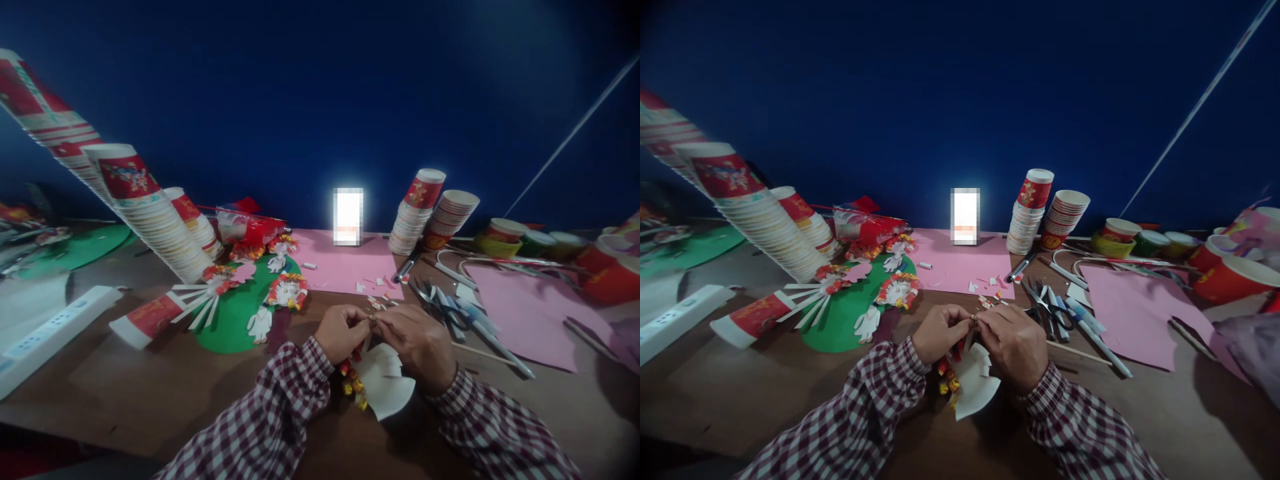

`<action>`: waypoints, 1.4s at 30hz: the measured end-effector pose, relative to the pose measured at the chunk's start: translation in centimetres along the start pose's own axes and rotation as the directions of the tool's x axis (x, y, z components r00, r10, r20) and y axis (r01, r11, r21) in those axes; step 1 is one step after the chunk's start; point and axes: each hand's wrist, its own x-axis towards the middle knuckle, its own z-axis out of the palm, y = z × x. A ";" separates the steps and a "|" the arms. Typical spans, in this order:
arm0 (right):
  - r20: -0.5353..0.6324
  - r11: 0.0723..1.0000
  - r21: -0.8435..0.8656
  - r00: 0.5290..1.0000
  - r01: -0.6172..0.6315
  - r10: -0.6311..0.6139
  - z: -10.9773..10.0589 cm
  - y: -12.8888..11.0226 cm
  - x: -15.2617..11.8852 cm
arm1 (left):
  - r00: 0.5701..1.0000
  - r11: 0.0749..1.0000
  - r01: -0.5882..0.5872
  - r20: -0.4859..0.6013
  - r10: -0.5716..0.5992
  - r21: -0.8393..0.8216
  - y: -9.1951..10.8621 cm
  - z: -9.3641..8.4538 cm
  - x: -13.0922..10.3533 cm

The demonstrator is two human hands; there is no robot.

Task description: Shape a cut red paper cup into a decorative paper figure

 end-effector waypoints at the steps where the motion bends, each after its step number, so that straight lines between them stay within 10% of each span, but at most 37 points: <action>1: -0.001 1.000 0.002 1.000 0.002 -0.002 0.0 0.0 0.0 | 1.000 1.000 -0.005 -0.002 0.005 0.004 0.0 0.0 0.0; 29: -0.014 0.972 -0.127 0.980 0.196 -0.199 -0.1 0.1 0.0 | 0.999 0.999 -0.036 0.000 0.036 0.030 -0.1 -0.3 0.1; 42: -0.045 0.992 -0.062 0.993 0.105 -0.108 0.3 0.2 -0.2 | 0.999 1.000 -0.010 -0.047 0.009 -0.010 0.4 -0.2 0.0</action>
